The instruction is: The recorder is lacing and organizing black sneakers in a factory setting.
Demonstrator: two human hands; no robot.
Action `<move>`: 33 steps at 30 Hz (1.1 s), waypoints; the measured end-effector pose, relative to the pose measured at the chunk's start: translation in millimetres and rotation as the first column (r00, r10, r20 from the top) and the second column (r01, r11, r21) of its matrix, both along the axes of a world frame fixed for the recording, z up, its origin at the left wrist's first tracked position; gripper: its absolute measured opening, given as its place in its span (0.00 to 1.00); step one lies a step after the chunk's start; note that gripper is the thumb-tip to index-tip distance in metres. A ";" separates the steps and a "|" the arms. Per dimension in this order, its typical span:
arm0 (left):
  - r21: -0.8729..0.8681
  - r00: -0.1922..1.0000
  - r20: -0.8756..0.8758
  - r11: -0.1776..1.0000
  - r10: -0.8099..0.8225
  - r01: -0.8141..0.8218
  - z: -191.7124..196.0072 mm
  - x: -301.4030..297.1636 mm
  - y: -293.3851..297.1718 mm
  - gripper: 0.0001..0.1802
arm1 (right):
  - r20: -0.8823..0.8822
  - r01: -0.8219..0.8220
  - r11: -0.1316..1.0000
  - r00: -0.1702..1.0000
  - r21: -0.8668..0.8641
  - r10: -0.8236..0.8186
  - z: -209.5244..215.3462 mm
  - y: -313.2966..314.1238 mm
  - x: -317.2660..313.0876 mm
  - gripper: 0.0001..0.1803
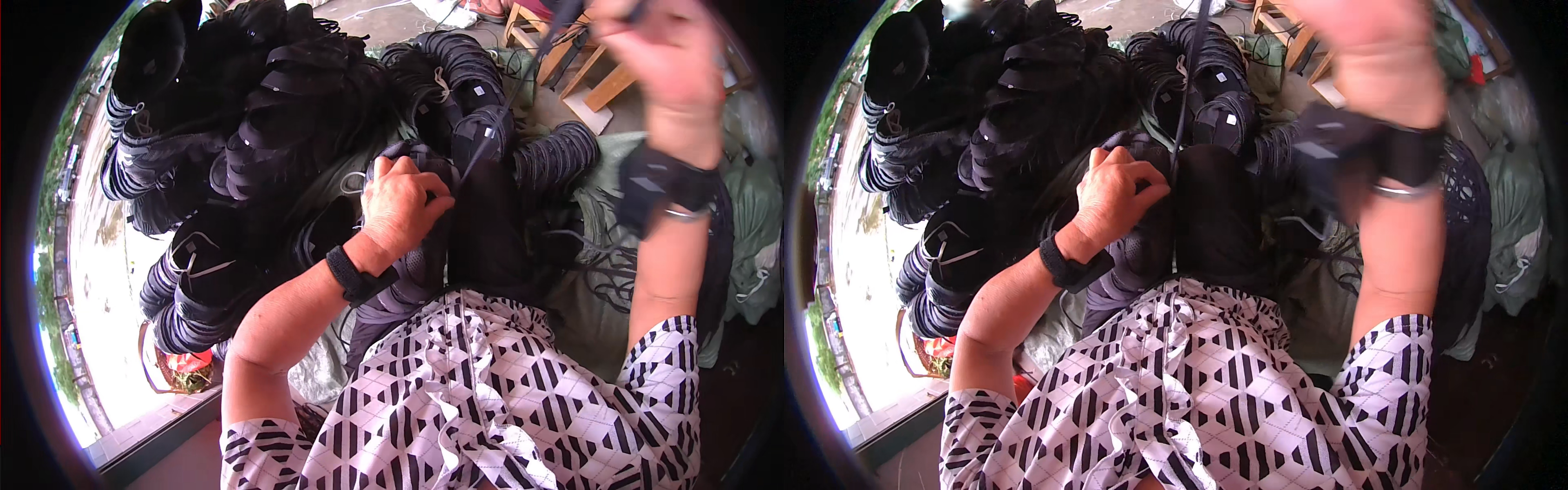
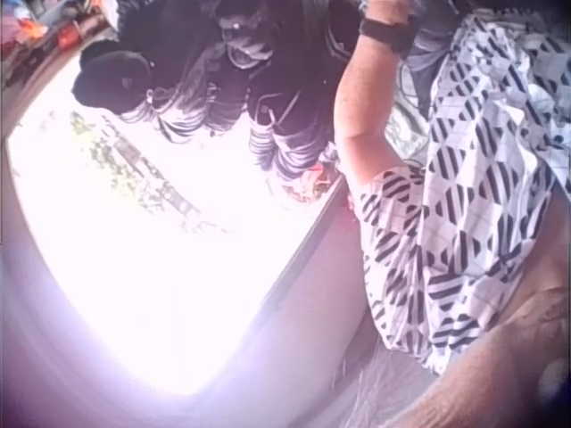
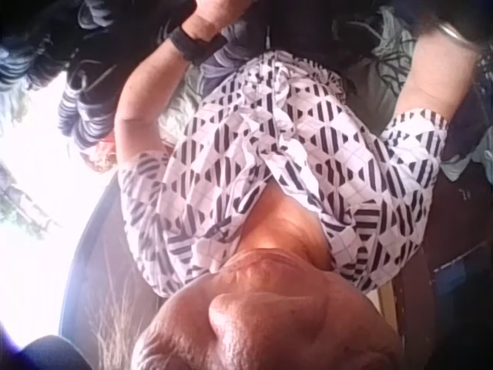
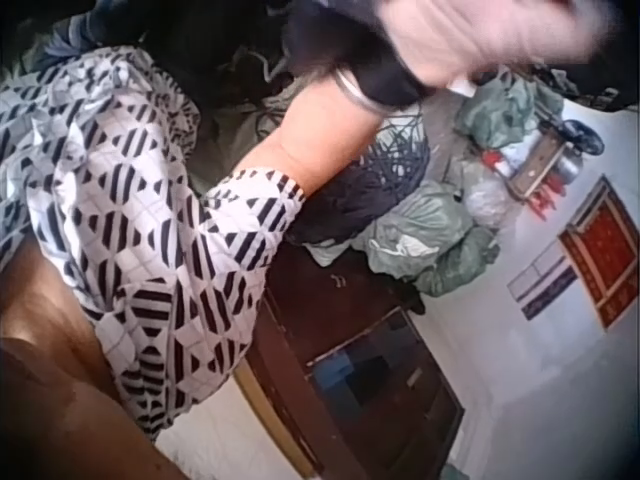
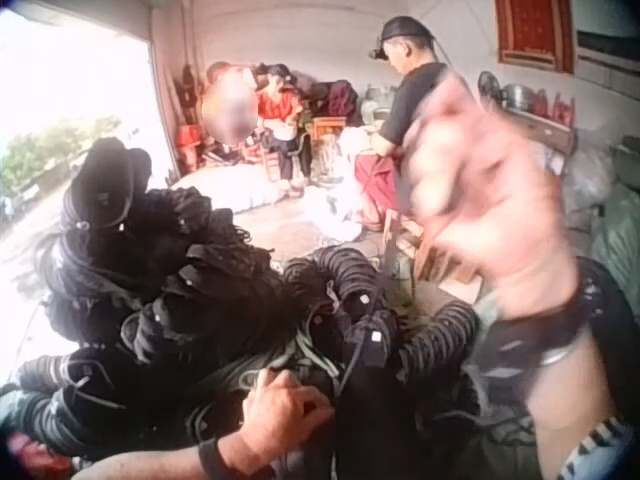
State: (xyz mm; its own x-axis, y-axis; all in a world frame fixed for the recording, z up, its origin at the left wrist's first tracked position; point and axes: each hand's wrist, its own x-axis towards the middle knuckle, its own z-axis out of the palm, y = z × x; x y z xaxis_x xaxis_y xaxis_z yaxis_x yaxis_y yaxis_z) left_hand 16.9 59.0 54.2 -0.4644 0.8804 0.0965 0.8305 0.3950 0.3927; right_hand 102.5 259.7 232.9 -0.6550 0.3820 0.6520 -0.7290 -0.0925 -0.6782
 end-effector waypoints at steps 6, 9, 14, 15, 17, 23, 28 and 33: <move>0.228 0.744 0.517 0.906 -0.424 0.357 1.8 -59.8 -0.5 0.15 | 0.708 0.012 0.943 0.658 0.332 -0.258 7.3 54.8 60.6 0.09; 0.192 0.667 0.658 0.934 -0.349 0.300 17.7 -59.9 -6.0 0.15 | 0.025 0.263 0.129 0.365 0.956 -0.931 -51.2 80.7 62.4 0.13; 0.392 0.555 0.735 0.912 -0.390 0.121 -5.0 -57.5 -8.9 0.17 | 0.761 0.023 0.930 0.567 0.368 -0.315 -112.6 3.2 30.5 0.09; 0.431 0.585 0.699 0.895 -0.412 0.116 -6.0 -55.5 -12.2 0.18 | 0.873 -0.117 0.979 0.479 0.166 -0.091 -125.2 -17.4 22.8 0.09; 0.408 0.538 0.747 0.908 -0.390 0.092 -2.0 -53.5 -12.9 0.18 | 0.876 -0.191 0.972 0.435 -0.137 0.208 -159.6 -47.0 10.5 0.14; 0.475 0.511 0.738 0.877 -0.441 0.072 -15.1 -51.2 -14.8 0.19 | 0.883 -0.160 0.960 0.380 -0.230 0.275 -178.5 -88.3 -15.9 0.13; 0.402 0.184 0.906 0.911 -0.382 -0.091 -1.0 -45.2 -12.7 0.22 | 0.708 -0.111 0.859 0.623 0.500 -0.332 -189.8 -91.2 -21.5 0.11; 0.382 0.318 0.892 0.912 -0.321 -0.150 1.2 -59.2 -21.0 0.17 | 0.849 -0.015 1.000 0.529 0.000 0.008 -181.2 -52.3 -16.6 0.11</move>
State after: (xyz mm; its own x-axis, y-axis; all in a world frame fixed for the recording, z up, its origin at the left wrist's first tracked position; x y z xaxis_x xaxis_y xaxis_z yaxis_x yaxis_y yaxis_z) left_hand -42.3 37.9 55.4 -0.3702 0.9274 -0.0545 -0.1626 -0.0069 0.9867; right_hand 85.9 207.4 51.7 -0.9054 0.3685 -0.2109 0.1913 -0.0895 -0.9774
